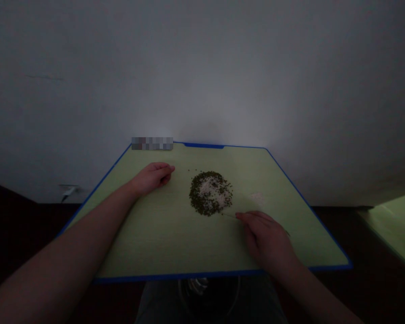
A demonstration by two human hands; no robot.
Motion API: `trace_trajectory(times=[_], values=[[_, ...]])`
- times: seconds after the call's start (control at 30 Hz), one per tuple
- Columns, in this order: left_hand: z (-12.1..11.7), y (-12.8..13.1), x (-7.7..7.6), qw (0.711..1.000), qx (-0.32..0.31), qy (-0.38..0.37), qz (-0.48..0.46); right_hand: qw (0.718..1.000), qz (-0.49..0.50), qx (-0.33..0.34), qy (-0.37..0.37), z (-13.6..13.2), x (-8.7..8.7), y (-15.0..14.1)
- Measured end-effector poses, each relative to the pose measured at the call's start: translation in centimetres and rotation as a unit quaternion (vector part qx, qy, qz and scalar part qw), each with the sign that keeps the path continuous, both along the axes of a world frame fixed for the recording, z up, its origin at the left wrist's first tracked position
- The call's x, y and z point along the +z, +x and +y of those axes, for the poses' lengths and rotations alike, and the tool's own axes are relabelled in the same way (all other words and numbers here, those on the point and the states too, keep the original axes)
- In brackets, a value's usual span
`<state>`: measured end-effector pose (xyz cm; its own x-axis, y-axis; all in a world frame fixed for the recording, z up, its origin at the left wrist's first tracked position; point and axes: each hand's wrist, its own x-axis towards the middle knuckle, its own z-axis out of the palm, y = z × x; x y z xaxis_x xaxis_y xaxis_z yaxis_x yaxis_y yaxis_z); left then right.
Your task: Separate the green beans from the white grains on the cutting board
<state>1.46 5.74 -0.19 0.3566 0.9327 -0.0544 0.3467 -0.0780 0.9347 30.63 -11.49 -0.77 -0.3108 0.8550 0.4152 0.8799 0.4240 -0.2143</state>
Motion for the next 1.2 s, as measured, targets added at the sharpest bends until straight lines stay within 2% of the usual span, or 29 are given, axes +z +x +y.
trace_trajectory(times=[0.43, 0.7, 1.2], values=[[0.1, 0.1, -0.1, 1.0, 0.005, -0.001, -0.005, 1.0, 0.019, -0.001, -0.025, -0.2, -0.1, -0.2], [0.1, 0.0, 0.0, 1.0, -0.003, 0.002, 0.003, 0.999, 0.027, 0.034, -0.026, 0.5, 0.2, -1.3], [0.3, -0.2, -0.3, 1.0, -0.003, 0.008, 0.013, 0.998, 0.045, 0.029, -0.04, 0.5, 0.3, -2.0]])
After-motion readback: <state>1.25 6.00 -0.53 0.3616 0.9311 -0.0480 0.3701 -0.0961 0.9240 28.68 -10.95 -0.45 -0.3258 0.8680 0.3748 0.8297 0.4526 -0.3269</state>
